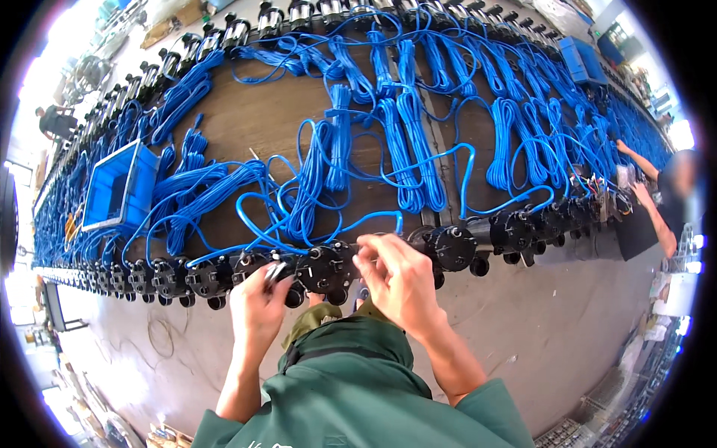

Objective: The person is assembling electrical or mechanical components on a large workbench, inserting silver metal pins into black circular bases connected by blue cables, and occasionally retrieving more pins from a blue plastic crate.

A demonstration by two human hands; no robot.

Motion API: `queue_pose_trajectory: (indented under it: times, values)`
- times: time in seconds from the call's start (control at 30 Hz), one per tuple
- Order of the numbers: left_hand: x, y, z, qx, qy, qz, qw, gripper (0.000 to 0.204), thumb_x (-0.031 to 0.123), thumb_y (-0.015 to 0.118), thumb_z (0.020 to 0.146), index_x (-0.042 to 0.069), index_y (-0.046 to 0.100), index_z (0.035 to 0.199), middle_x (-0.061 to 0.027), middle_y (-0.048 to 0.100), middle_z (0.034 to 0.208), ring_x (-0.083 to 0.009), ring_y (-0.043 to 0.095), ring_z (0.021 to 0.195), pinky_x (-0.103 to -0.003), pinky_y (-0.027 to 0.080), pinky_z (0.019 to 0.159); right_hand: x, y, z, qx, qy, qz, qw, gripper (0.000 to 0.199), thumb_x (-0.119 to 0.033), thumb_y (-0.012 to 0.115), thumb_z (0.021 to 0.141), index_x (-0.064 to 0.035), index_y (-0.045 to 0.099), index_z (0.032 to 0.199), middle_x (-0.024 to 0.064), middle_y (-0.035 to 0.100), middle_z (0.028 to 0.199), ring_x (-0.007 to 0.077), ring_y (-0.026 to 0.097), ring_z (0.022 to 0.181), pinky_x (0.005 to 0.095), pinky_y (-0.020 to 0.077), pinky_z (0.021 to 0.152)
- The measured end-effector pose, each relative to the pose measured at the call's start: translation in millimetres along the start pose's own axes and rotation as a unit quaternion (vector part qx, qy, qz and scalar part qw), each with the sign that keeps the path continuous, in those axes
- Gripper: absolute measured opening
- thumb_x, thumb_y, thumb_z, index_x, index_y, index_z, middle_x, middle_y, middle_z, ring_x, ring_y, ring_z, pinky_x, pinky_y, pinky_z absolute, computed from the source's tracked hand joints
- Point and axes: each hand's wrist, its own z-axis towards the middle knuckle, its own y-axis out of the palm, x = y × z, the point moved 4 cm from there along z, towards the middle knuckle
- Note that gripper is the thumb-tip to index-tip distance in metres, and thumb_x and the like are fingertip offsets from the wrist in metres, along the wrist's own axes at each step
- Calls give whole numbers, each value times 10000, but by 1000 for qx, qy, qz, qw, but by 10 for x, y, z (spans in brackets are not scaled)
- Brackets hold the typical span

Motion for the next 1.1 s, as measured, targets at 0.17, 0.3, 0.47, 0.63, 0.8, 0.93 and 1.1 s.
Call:
queue_pose_trajectory:
  times: [0.17, 0.3, 0.47, 0.63, 0.8, 0.93, 1.1]
  values:
    - [104, 228, -445, -156, -164, -467, 855, 319, 187, 443, 1100, -19, 660, 1212, -3, 656, 989, -59, 532, 837, -218, 464, 768, -256, 90, -380, -131, 13, 118, 984, 246, -108, 836, 801, -45, 709, 1002, 56, 674, 845, 140, 625, 642, 294, 497, 555]
    - [131, 757, -503, -226, -138, -433, 861, 330, 168, 452, 1095, -68, 600, 1272, -93, 676, 1063, -141, 650, 960, -264, 534, 827, -19, 203, -635, -126, -31, 21, 991, 261, -190, 821, 784, -85, 724, 1003, 86, 664, 906, 281, 672, 721, 370, 543, 627]
    - [199, 1033, -621, -245, -162, -440, 849, 329, 147, 471, 1084, -67, 578, 1310, -102, 687, 1111, -142, 677, 960, -264, 550, 851, 299, 59, -749, -183, 14, 97, 978, 194, -187, 762, 842, -47, 695, 958, 122, 655, 890, 321, 649, 737, 416, 523, 641]
    - [331, 1081, -551, -309, -238, -496, 776, 372, 138, 483, 1068, -105, 517, 1348, -178, 657, 1207, -253, 697, 1056, -402, 581, 944, 515, -143, -738, -274, 73, 111, 952, 220, -224, 672, 943, -8, 630, 927, 156, 660, 885, 298, 651, 798, 404, 512, 712]
    - [509, 964, -446, -277, -239, -600, 712, 321, 114, 512, 1045, -99, 569, 1277, -214, 662, 1200, -287, 680, 1032, -407, 565, 930, 796, -370, -726, -286, 287, 427, 808, 166, -196, 564, 1050, -48, 633, 1023, 21, 676, 897, 58, 621, 754, 210, 495, 647]
    - [662, 756, -99, -93, -150, -613, 770, 536, 454, 494, 1042, -55, 649, 1107, -96, 625, 883, -159, 503, 736, -294, 406, 687, 844, -763, -492, -138, 265, 467, 832, 165, -170, 586, 1038, -15, 643, 1024, 66, 701, 926, 127, 691, 792, 278, 574, 658]
    - [951, 749, 449, -61, -41, -661, 747, 825, 723, 340, 995, 29, 481, 570, -56, 397, 601, -184, 360, 646, -321, 294, 641, 1007, -882, -122, 136, 119, 205, 962, 104, -52, 644, 977, 40, 690, 993, 85, 751, 852, 110, 713, 717, 252, 584, 679]
